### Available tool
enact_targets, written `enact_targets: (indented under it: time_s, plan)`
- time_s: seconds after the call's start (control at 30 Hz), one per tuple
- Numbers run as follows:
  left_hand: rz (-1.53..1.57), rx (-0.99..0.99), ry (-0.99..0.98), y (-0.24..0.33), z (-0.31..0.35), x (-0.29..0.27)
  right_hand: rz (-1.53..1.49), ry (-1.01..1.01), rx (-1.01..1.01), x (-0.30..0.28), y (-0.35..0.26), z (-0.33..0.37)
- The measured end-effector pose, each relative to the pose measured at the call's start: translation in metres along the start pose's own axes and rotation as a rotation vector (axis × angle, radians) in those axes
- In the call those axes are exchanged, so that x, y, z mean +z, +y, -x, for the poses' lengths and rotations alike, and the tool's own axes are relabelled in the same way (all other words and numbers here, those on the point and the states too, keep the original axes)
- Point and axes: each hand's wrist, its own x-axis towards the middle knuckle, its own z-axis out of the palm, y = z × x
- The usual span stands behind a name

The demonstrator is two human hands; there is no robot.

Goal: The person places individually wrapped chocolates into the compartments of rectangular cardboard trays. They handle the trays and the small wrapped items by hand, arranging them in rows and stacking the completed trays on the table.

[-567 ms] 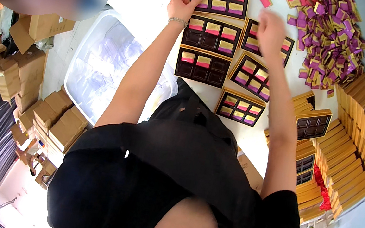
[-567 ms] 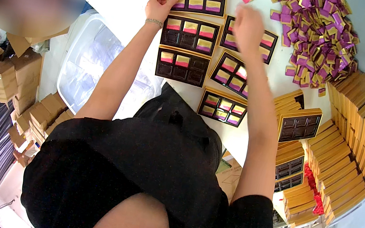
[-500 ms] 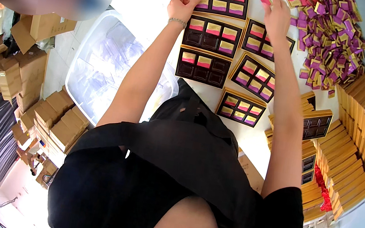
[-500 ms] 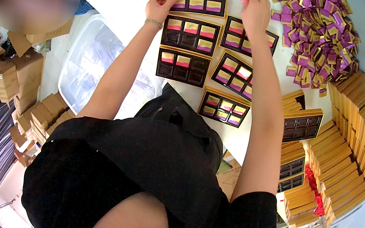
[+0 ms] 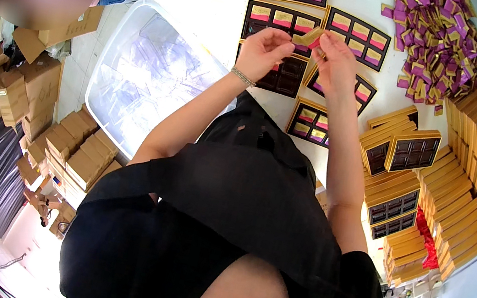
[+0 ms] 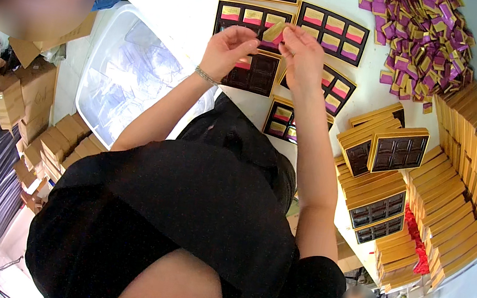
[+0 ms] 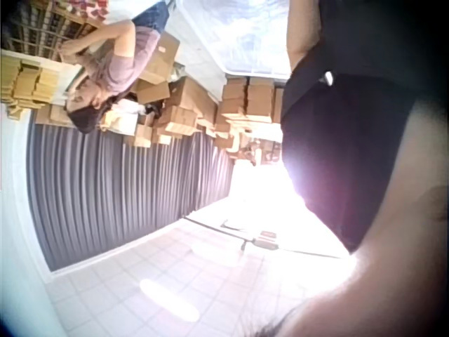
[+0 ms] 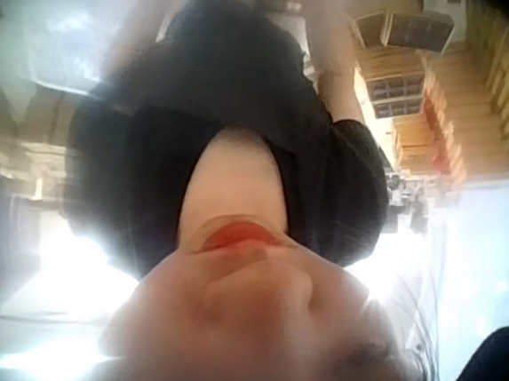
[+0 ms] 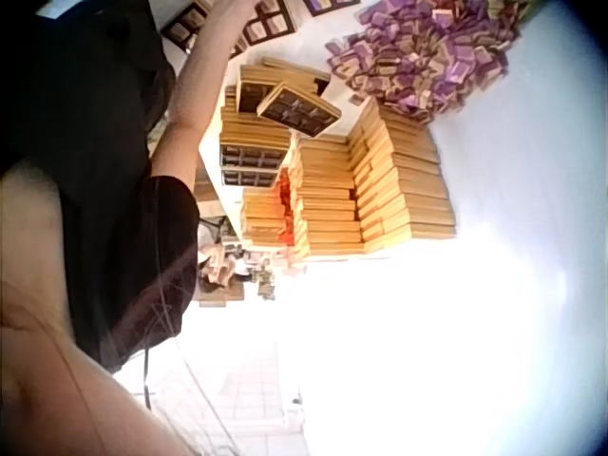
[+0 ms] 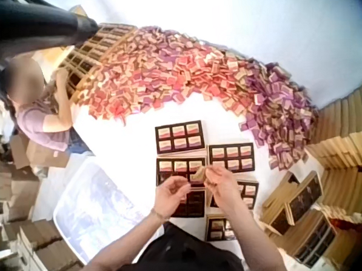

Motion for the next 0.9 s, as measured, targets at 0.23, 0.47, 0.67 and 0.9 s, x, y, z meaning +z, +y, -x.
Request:
enact_targets:
  time_s: [0.23, 0.47, 0.67, 0.9]
  plan:
    - [0.027, 0.040, -0.031, -0.008, 0.011, 0.016, 0.130, 0.039, -0.098, -0.007, 0.021, 0.040]
    - [-0.799, 0.355, 0.152, -0.036, 0.032, 0.002, 0.535, 0.223, -0.114, -0.027, 0.075, 0.046]
    - [-1.357, 0.791, -0.095, -0.056, 0.050, -0.013, 1.101, 0.196, -0.347, -0.032, 0.093, 0.050]
    - [-1.649, 0.734, -0.392, -0.061, 0.041, -0.012, 1.151, 0.382, -0.679, -0.053, 0.028, 0.030]
